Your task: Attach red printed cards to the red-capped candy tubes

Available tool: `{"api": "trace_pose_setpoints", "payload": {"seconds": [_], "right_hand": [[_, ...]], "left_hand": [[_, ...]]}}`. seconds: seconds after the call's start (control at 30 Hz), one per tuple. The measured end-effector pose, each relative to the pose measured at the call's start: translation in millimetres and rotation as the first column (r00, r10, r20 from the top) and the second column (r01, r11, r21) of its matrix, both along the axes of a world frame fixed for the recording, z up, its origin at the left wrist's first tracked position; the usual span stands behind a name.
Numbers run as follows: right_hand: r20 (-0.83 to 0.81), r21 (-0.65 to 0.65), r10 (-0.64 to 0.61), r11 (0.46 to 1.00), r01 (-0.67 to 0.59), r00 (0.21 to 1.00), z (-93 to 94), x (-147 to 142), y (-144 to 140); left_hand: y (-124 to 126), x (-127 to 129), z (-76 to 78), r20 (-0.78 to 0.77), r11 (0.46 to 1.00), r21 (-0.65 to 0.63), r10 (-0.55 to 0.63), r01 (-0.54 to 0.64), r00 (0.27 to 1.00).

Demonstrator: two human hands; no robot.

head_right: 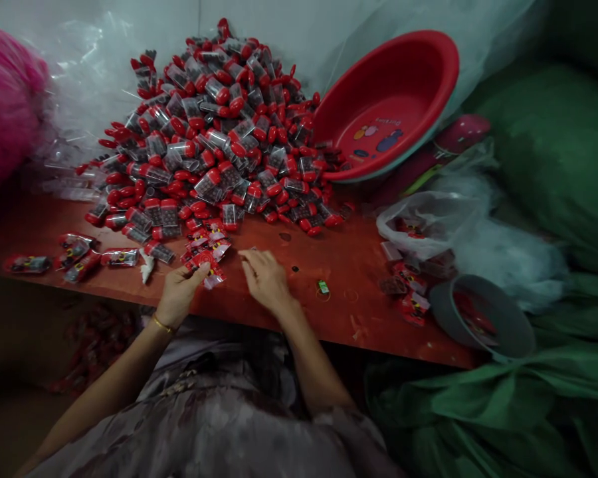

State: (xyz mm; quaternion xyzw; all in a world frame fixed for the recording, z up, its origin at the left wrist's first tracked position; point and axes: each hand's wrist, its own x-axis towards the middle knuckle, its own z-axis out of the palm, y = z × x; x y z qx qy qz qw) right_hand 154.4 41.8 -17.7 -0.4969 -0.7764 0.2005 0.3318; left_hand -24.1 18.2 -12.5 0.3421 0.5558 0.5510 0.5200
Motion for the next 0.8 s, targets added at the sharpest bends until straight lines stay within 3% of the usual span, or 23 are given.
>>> {"api": "trace_pose_setpoints", "payload": {"seconds": [0.07, 0.13, 0.23, 0.37, 0.47, 0.57, 0.7, 0.8], "right_hand": [[0.328, 0.033, 0.098, 0.993, -0.115, 0.939, 4.4, 22.5, 21.4], [0.533, -0.014, 0.209, 0.971, -0.239, 0.820, 6.2, 38.6, 36.9], [0.651, -0.062, 0.280, 0.946, -0.317, 0.706, 4.6, 49.8, 42.2], [0.655, -0.046, 0.255, 0.953, -0.299, 0.712, -3.6, 51.8, 26.4], [0.621, -0.046, 0.216, 0.970, -0.240, 0.754, -8.5, 49.8, 10.8], [0.502, 0.017, 0.141, 0.985, -0.173, 0.853, -6.2, 41.0, -5.6], [0.097, 0.051, 0.036, 0.998, -0.041, 0.995, -0.3, 11.6, -26.1], [-0.202, -0.121, -0.094, 0.990, 0.070, 0.975, -2.0, -13.7, -33.3]], "left_hand": [[-1.4, 1.5, -1.5, 0.022, 1.000, -0.007, 0.000, 0.000, 1.000], [-2.9, 4.4, -3.3, 0.053, 1.000, -0.017, -0.006, 0.007, 0.999], [-4.5, 8.0, -5.3, 0.097, 0.999, -0.035, 0.002, 0.001, 0.995], [-4.5, 9.9, -6.8, 0.114, 0.999, -0.049, -0.001, 0.007, 0.993], [-3.9, 12.2, -8.7, 0.054, 1.000, -0.026, -0.016, 0.017, 0.998], [-3.6, 16.4, -10.0, -0.042, 0.999, 0.010, -0.037, 0.037, 0.998], [-4.9, 23.2, -7.7, -0.214, 0.991, 0.046, -0.112, 0.124, 0.970], [-6.6, 26.2, -5.3, -0.304, 0.985, 0.082, -0.122, 0.154, 0.945]]}}
